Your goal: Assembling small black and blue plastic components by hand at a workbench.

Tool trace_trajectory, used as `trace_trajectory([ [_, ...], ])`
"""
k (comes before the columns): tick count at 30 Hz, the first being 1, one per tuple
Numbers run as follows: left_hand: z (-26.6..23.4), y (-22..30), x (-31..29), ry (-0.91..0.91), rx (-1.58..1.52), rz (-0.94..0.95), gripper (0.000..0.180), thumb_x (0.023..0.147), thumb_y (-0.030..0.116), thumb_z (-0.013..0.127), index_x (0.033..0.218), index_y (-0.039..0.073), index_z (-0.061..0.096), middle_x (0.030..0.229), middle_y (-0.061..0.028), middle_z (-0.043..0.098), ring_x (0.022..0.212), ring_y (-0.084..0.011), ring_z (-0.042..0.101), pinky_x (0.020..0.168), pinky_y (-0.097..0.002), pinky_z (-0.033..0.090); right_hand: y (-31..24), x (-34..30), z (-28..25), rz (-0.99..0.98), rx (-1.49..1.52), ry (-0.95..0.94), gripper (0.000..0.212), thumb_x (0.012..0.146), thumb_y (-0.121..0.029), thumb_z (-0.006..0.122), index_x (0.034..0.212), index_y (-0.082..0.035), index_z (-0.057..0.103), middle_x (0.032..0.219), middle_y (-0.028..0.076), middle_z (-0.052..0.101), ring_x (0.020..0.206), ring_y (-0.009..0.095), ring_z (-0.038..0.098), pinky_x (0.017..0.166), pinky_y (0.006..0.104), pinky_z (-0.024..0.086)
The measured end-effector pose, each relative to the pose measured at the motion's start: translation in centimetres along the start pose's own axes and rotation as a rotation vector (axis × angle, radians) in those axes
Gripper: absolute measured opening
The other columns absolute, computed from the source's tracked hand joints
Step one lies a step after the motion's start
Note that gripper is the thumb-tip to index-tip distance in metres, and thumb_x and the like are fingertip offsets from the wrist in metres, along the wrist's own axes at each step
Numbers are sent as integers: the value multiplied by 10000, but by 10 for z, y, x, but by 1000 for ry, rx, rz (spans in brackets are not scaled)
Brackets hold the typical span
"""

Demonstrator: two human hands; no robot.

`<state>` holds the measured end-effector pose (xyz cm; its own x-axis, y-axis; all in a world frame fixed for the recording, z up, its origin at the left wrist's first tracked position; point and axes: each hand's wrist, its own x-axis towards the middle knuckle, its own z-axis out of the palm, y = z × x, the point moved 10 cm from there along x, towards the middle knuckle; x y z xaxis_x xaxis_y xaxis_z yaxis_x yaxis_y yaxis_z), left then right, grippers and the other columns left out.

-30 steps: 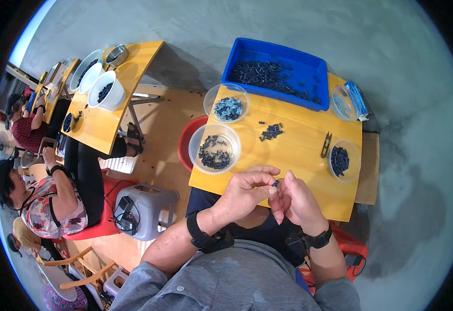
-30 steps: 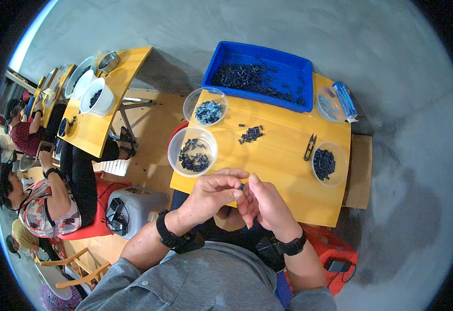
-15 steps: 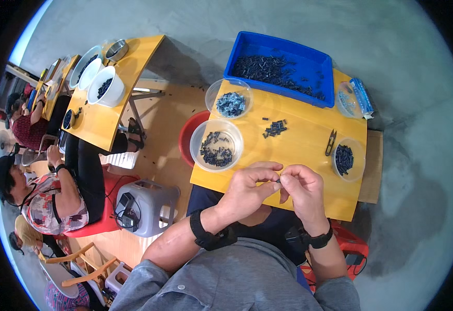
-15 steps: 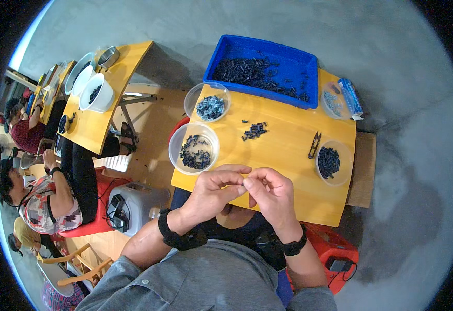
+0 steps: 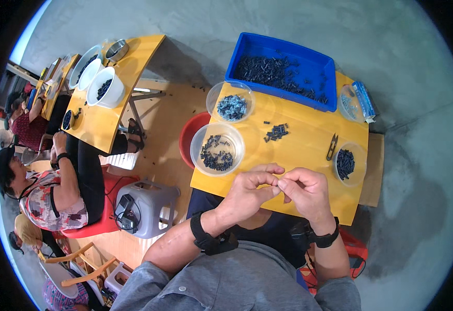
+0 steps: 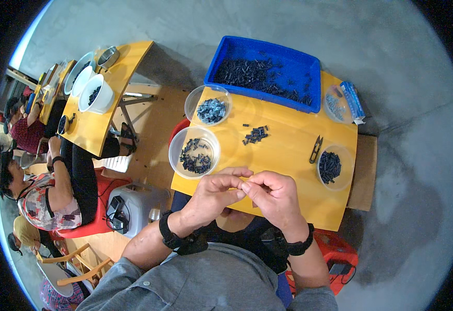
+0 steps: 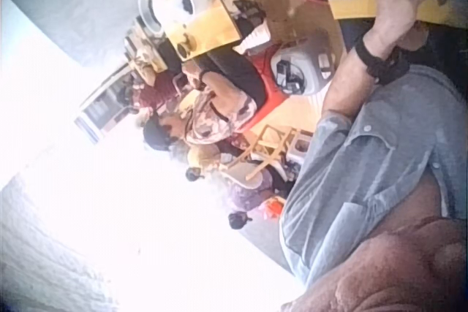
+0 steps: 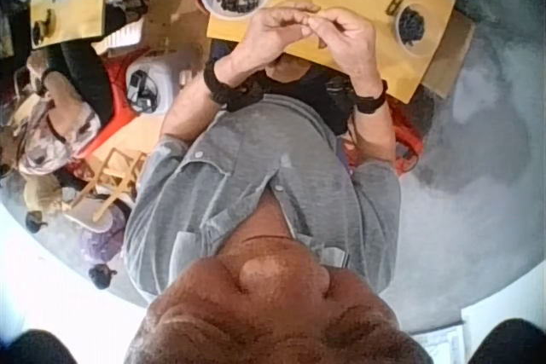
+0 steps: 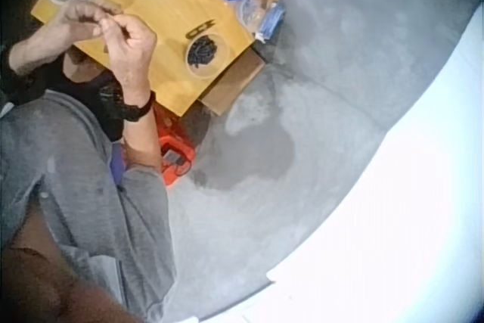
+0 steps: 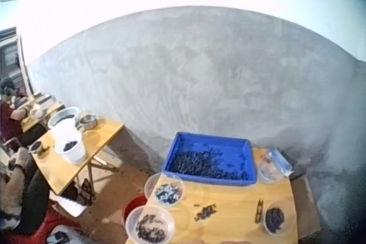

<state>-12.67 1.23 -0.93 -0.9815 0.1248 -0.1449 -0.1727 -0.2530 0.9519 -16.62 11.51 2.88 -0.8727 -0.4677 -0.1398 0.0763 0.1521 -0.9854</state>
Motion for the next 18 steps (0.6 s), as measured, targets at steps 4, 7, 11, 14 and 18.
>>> trace_trajectory([
  [4, 0, 8, 2, 30, 22, 13, 104, 846, -36, 596, 921, -10, 663, 1261, -115, 520, 1129, -159, 510, 931, -279, 415, -4, 3, -1, 2, 56, -16, 151, 882, -126, 637, 825, 13, 636, 646, 19, 591, 531, 51, 539, 466, 191, 428],
  [7, 3, 15, 4, 20, -25, 42, 86, 842, -39, 597, 891, -1, 656, 1276, -125, 512, 1164, -169, 490, 964, -292, 390, 6, 2, -2, 107, 251, -31, 304, 925, -273, 575, 817, 7, 617, 630, 34, 583, 493, 77, 546, 435, 206, 437],
  [11, 3, 21, 4, 17, -22, 73, 83, 840, -40, 594, 878, 7, 651, 1301, -141, 501, 1187, -178, 477, 981, -311, 375, 44, -12, 21, 400, 560, -206, 594, 945, -540, 409, 786, 3, 589, 602, 75, 570, 396, 133, 520, 364, 241, 436],
  [14, 9, 18, 1, -9, -89, 12, 88, 841, -41, 589, 878, 7, 653, 1308, -145, 502, 1197, -184, 476, 985, -321, 373, 55, -24, 43, 515, 772, -358, 630, 939, -577, 376, 746, -6, 563, 555, 77, 537, 354, 139, 484, 337, 247, 425],
  [18, 17, 14, -4, -85, -183, -46, 103, 841, -39, 587, 893, 8, 663, 1313, -143, 506, 1230, -197, 458, 994, -330, 365, 48, -31, 53, 570, 838, -419, 612, 939, -576, 378, 692, -36, 526, 505, 51, 485, 343, 131, 466, 329, 245, 422],
])
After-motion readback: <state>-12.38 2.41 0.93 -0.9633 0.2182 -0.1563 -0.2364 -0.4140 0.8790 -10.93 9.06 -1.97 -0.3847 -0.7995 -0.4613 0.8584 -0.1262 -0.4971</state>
